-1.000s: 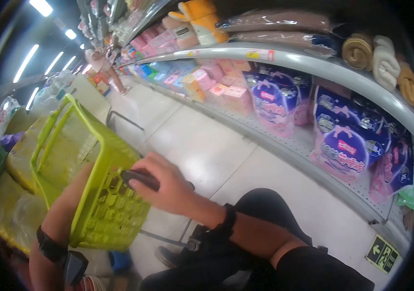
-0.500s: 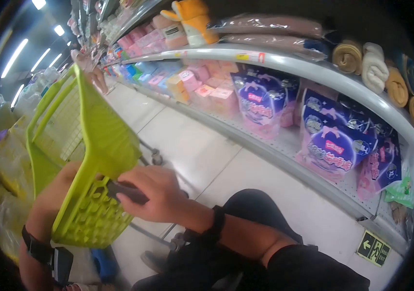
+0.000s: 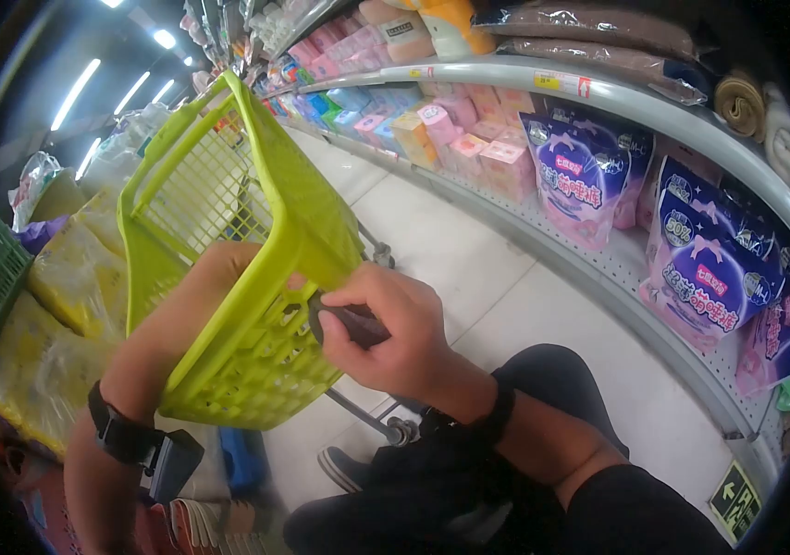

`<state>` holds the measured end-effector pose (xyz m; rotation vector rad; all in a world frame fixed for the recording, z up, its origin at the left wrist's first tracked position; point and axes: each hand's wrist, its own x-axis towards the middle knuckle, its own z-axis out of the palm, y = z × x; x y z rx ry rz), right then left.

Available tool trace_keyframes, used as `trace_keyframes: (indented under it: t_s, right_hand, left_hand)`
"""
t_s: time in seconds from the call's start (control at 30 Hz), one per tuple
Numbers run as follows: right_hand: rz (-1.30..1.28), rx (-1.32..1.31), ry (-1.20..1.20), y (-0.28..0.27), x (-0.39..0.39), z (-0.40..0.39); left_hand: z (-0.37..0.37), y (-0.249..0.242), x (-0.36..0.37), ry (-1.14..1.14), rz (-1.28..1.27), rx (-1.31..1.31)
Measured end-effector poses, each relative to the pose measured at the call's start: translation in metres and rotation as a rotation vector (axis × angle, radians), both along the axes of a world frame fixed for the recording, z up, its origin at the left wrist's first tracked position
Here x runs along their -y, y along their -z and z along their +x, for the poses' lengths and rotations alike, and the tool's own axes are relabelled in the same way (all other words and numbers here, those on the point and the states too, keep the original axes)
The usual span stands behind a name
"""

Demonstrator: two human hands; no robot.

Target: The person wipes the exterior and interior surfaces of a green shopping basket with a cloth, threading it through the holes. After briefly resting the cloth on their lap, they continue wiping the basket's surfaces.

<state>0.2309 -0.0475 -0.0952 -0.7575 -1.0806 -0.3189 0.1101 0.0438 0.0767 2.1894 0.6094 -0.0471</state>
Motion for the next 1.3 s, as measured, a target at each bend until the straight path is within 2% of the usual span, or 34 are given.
trace_keyframes:
  t_s: [0.2, 0.4, 0.57, 0.63, 0.73, 0.77, 0.8, 0.83, 0.87, 0.93, 1.0, 1.03, 1.1, 1.13, 1.2, 1.23, 1.3]
  right_hand:
    - [0.025, 0.153, -0.193, 0.011, -0.008, 0.018]
    - [-0.067, 0.149, -0.447, 0.020, -0.012, 0.035]
    - [-0.195, 0.233, -0.483, 0.030, -0.015, 0.049]
    - [-0.236, 0.291, -0.475, 0.031, -0.013, 0.054]
    - [-0.343, 0.229, -0.532, 0.032, -0.010, 0.065]
    - [-0.343, 0.232, -0.540, 0.029, -0.009, 0.064]
    - [-0.335, 0.082, -0.673, 0.024, -0.005, 0.061]
    - [-0.326, -0.075, -0.802, 0.020, 0.000, 0.059]
    - [-0.326, -0.084, -0.805, 0.017, 0.004, 0.057]
    - [-0.364, -0.232, -1.016, 0.009, 0.011, 0.053]
    - [-0.303, -0.282, -1.245, 0.013, 0.006, 0.054]
    - [-0.302, -0.288, -1.246, 0.011, 0.007, 0.049]
    - [-0.244, -0.312, -1.009, 0.004, 0.007, 0.035]
    - [-0.243, -0.314, -1.009, 0.004, 0.004, 0.040]
    - [-0.093, 0.382, -0.430, 0.002, -0.006, 0.055]
    - [-0.089, 0.382, -0.430, -0.001, -0.002, 0.049]
    - [-0.136, 0.266, -0.269, -0.010, 0.009, 0.025]
  left_hand:
    - [-0.007, 0.001, -0.009, 0.051, -0.059, 0.036]
    - [-0.013, -0.002, -0.019, 0.063, -0.159, 0.047]
    - [-0.016, -0.009, -0.029, -0.055, -0.158, -0.043]
    - [-0.020, -0.006, -0.033, -0.102, -0.215, 0.009]
    - [-0.027, -0.009, -0.034, -0.095, -0.109, -0.032]
    - [-0.030, -0.010, -0.034, -0.058, 0.020, 0.017]
    - [-0.031, -0.011, -0.032, -0.018, 0.148, 0.060]
    - [-0.033, -0.016, -0.026, -0.021, 0.145, 0.053]
    - [-0.032, -0.024, -0.014, -0.066, 0.194, 0.026]
    - [-0.030, -0.026, 0.005, -0.108, 0.240, -0.003]
    - [-0.030, -0.017, 0.022, -0.170, 0.479, 0.122]
    - [-0.030, -0.015, 0.024, -0.169, 0.477, 0.117]
    - [-0.030, -0.014, 0.025, -0.072, 0.613, -0.057]
    - [-0.030, -0.013, 0.020, -0.086, 0.572, -0.056]
    - [-0.028, -0.014, 0.019, -0.104, 0.512, -0.058]
    - [-0.028, -0.014, 0.019, -0.123, 0.453, -0.059]
    - [-0.026, -0.014, 0.019, -0.115, 0.478, -0.049]
